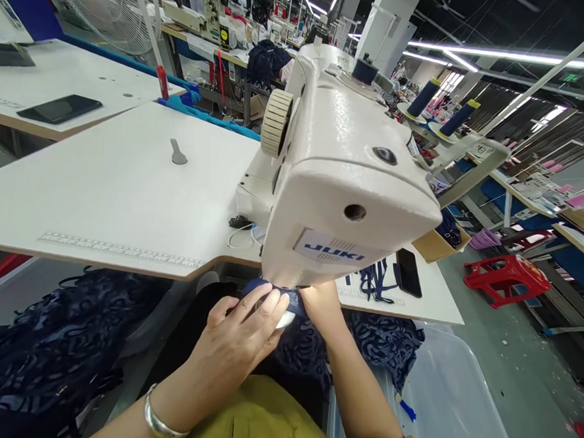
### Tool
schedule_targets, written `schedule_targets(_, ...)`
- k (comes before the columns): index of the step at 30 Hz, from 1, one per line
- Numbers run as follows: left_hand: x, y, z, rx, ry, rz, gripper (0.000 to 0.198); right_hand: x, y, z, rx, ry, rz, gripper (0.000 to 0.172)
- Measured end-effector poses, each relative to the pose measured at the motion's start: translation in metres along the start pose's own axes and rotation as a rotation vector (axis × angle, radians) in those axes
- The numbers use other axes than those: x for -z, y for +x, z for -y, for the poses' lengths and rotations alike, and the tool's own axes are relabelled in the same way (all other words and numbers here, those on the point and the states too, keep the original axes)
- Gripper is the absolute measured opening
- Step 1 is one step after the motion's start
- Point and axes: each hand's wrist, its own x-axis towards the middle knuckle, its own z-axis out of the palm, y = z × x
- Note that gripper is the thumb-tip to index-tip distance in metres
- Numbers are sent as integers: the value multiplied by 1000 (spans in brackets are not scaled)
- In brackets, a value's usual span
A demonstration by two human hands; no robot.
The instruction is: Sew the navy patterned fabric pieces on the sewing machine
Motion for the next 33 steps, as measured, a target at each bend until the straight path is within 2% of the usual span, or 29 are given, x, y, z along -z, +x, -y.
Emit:
schedule_targets(4, 2, 3, -3, 22, 1, -13, 31, 0, 3, 4, -53, 48, -40, 17)
schedule_targets(12, 3, 5, -4, 26, -4, -9, 31, 2, 5, 10, -11, 162, -52, 16)
schedule_targets(24, -11, -5, -9, 84, 8, -31, 29, -3, -1, 6, -49, 173, -88, 13)
schedule_targets(28, -9, -5, -8, 113, 24, -41, 28, -14, -17, -10, -163, 253, -220, 17)
schedule_targets(31, -8, -5, -6, 101, 20, -39, 28, -30, -33, -39, -276, 257, -300, 21)
schedule_targets(33, -8, -6, -5, 100, 25, -32, 29, -43, -42, -62, -350, 276, -295, 25)
